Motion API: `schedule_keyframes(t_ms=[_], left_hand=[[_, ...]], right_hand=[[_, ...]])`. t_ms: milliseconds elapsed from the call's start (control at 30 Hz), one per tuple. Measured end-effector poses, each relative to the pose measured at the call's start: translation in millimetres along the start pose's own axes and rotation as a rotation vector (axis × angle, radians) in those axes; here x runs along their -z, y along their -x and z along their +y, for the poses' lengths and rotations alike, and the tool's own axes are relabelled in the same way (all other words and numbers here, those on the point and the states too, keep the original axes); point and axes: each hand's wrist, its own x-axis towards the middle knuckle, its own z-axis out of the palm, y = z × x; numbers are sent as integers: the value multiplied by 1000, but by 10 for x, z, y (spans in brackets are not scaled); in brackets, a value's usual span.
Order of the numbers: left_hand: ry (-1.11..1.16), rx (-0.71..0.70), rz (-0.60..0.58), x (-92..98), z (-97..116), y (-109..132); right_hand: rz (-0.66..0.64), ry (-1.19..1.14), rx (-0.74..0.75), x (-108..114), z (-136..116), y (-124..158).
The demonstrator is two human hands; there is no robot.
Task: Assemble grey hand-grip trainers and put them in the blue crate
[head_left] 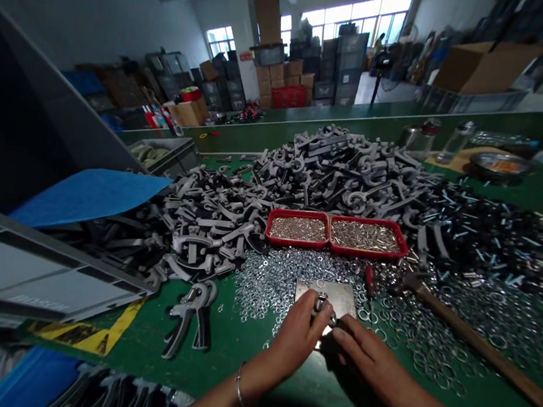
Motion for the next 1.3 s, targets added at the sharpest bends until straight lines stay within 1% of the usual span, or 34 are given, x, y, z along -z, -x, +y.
schedule_keyframes(t_ms=[100, 133, 167, 200, 300, 333, 367, 400, 433, 467, 500, 533, 600, 633, 667, 700, 733, 800, 833, 867, 900, 967, 1000, 1033, 1067, 1133, 1167, 1200, 1233, 1300], left_hand=[[61, -54, -86, 87, -18, -6], [91, -43, -97, 111, -24, -8], [124, -18, -99, 131, -33, -11], [161, 16, -95, 144, -41, -13], [246, 100, -62, 152, -53, -10], [259, 111, -57, 147, -48, -5], [269, 114, -56, 139, -38, 1], [277, 115, -55, 131, -24, 9], [278, 116, -48, 122, -8, 19], [275, 114, -36, 115, 7, 29], [266, 104, -24, 110, 18, 39], [252, 82, -16, 107, 23, 49], [214, 26, -25, 105, 11, 62], [199, 4, -39, 105, -5, 66], [191, -4, -52, 104, -25, 66], [190, 8, -57, 104, -45, 65], [198, 36, -50, 104, -63, 62], [223, 94, -13, 108, -79, 58], [233, 107, 1, 115, -75, 58], [235, 102, 8, 125, -65, 60], [226, 76, 0, 138, -49, 64], [162, -18, -64, 167, -16, 72], [116, -58, -101, 178, -3, 74], [69, -75, -121, 183, 5, 74], [37, -64, -119, 182, 8, 71], [54, 26, -61, 163, 6, 64], [93, 72, -27, 148, 5, 63], [129, 87, -3, 134, 4, 63], [150, 60, 0, 120, 4, 66], [124, -82, -42, 96, 0, 76]], right_hand=[[-236, -45, -216, 20, 23, 6], [-281, -11, -252, 28, 21, 6], [-273, 89, -232, 41, 14, 5], [-198, 256, -152, 57, 6, 1], [161, 873, 243, 113, -18, -24], [248, 1027, 351, 123, -22, -36], [293, 1125, 425, 123, -23, -49], [306, 1163, 470, 111, -20, -61], [301, 1146, 484, 88, -14, -72], [282, 1073, 464, 57, -3, -79], [249, 949, 408, 21, 10, -83], [173, 787, 313, -12, 26, -85], [-73, 430, 55, -55, 56, -82], [-197, 296, -57, -58, 62, -79], [-271, 235, -113, -49, 61, -76], [-272, 261, -104, -30, 50, -73], [-195, 362, -34, -6, 32, -70], [86, 656, 186, 36, -13, -64], [184, 754, 264, 47, -32, -61], [220, 779, 284, 51, -44, -60], [165, 729, 235, 49, -49, -59], [-91, 488, 35, 39, -43, -60], [-196, 381, -42, 36, -36, -60], [-230, 332, -61, 37, -30, -59], [-183, 342, -16, 41, -25, -58], [16, 419, 151, 51, -12, -56], [79, 426, 193, 54, -3, -53], [89, 401, 192, 55, 8, -51], [27, 345, 143, 55, 20, -48], [-170, 233, -1, 58, 33, -41]])
